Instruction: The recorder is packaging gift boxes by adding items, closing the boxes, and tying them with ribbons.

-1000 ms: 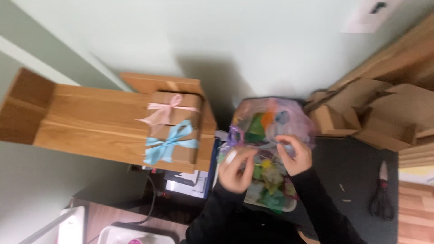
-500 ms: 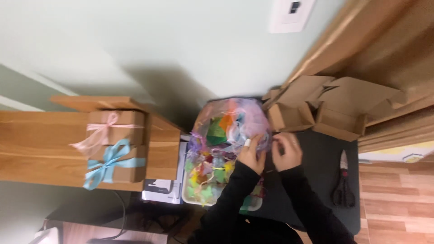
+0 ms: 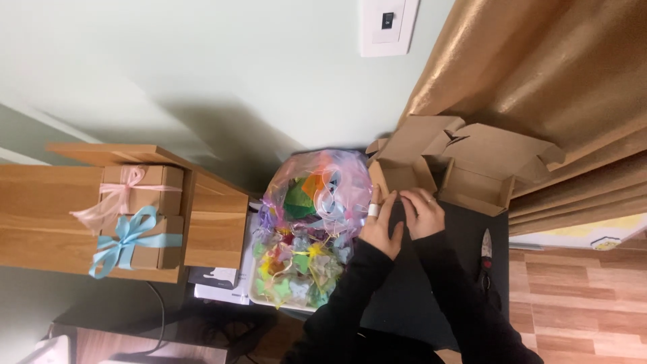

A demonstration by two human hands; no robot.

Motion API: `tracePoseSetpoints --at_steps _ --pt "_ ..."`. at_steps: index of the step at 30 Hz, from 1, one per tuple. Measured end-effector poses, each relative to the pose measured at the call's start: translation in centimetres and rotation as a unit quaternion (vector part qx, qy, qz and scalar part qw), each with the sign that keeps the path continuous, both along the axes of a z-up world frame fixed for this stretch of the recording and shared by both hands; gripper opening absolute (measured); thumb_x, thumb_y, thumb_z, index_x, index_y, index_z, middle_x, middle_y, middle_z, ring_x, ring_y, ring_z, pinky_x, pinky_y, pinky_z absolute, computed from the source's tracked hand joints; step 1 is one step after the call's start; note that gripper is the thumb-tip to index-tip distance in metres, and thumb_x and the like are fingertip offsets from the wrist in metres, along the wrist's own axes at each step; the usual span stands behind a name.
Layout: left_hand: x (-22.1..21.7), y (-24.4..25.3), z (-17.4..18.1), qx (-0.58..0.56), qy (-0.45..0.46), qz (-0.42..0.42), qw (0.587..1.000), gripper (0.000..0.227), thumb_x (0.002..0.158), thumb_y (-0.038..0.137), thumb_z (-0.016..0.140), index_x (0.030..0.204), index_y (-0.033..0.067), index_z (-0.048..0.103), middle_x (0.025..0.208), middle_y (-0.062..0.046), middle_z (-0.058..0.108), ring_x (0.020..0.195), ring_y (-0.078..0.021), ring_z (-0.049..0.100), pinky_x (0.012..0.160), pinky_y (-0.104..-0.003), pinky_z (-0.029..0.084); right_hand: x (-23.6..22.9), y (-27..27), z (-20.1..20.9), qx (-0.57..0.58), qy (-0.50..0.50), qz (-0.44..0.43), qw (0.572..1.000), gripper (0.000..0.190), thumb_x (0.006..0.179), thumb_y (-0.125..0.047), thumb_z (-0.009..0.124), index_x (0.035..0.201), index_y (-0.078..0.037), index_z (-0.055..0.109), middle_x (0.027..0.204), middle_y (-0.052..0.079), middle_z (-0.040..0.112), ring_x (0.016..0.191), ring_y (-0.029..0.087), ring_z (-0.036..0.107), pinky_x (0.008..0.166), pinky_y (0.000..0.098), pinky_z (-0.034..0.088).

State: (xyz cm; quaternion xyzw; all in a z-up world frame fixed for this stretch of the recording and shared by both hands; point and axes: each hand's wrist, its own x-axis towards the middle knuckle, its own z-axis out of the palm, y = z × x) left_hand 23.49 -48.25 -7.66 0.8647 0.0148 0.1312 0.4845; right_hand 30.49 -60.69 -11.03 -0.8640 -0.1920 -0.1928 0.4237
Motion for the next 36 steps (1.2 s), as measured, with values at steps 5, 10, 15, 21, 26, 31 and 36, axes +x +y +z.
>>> tracePoseSetpoints --at_steps 5,10,15,21,26,31,36 --pt "-3.2 0.1 3.4 0.033 -0.068 0.046 0.996 0.068 0.086 0.008 0.072 0.15 0.0114 0.048 0.164 -0.03 0.032 0.135 -0.0489 0.054 0.101 -0.045 0.055 -1.7 0.4 4.2 0.024 -0.025 0.049 0.998 0.013 0.094 -0.003 0.071 0.107 -0.002 0.073 0.108 0.014 0.073 0.098 0.031 0.073 0.082 0.0365 0.058" --pt "-6.6 0.6 4.7 0.059 -0.109 0.1 0.987 0.081 0.083 0.006 0.076 0.156 0.0076 0.041 0.165 -0.031 0.032 0.138 -0.0471 0.055 0.105 -0.043 0.054 -4.9 -0.4 6.0 -0.025 -0.09 0.147 0.985 0.02 0.088 -0.001 0.073 0.108 -0.002 0.075 0.103 0.013 0.073 0.092 0.028 0.07 0.078 0.0371 0.057" --pt "-9.1 1.2 2.3 0.039 -0.16 0.096 0.982 0.129 0.061 0.019 0.098 0.158 -0.0022 0.016 0.157 -0.032 0.035 0.139 -0.0499 0.047 0.112 -0.047 0.042 -9.8 -4.1 5.2 -0.058 -0.077 0.216 0.972 0.025 0.08 -0.001 0.075 0.105 -0.004 0.076 0.101 0.01 0.073 0.085 0.026 0.064 0.072 0.0373 0.053" --pt "-11.5 -0.2 -2.6 -0.202 -0.047 -0.053 0.977 0.141 0.064 0.028 0.099 0.164 -0.0004 0.004 0.151 -0.023 0.049 0.137 -0.0339 0.057 0.114 -0.041 0.048 -13.4 -8.0 5.9 -0.051 -0.059 0.262 0.962 0.021 0.077 -0.008 0.079 0.099 -0.006 0.077 0.094 0.004 0.073 0.08 0.022 0.062 0.069 0.0365 0.05" --pt "-12.6 -1.3 -4.7 -0.133 0.028 -0.048 0.99 0.117 0.058 0.03 0.104 0.152 0.0016 0.039 0.14 -0.017 0.063 0.133 -0.0285 0.065 0.113 -0.039 0.053 -14.8 -13.6 -3.7 0.047 0.172 0.035 0.983 0.015 0.086 -0.014 0.079 0.1 -0.01 0.079 0.087 0.001 0.077 0.074 0.008 0.073 0.066 0.0277 0.058" --pt "-12.7 -2.5 -5.0 -0.2 -0.003 -0.113 0.973 0.119 0.062 0.027 0.101 0.156 0.0004 0.034 0.148 -0.018 0.056 0.141 -0.0296 0.058 0.118 -0.041 0.046 -12.7 -15.4 -6.5 0.416 0.405 0.102 0.808 0.048 0.1 -0.026 0.057 0.142 -0.003 0.053 0.135 0.009 0.063 0.125 0.018 0.058 0.104 0.0351 0.045" --pt "-12.3 -3.6 -6.9 -0.165 -0.013 -0.156 0.974 0.119 0.059 0.021 0.099 0.156 0.0001 0.035 0.144 -0.019 0.057 0.138 -0.033 0.058 0.117 -0.043 0.045 -11.3 -17.2 -13.2 0.205 0.466 0.077 0.857 0.052 0.1 -0.027 0.055 0.144 0.0 0.047 0.135 0.015 0.063 0.128 0.025 0.058 0.108 0.0366 0.043"
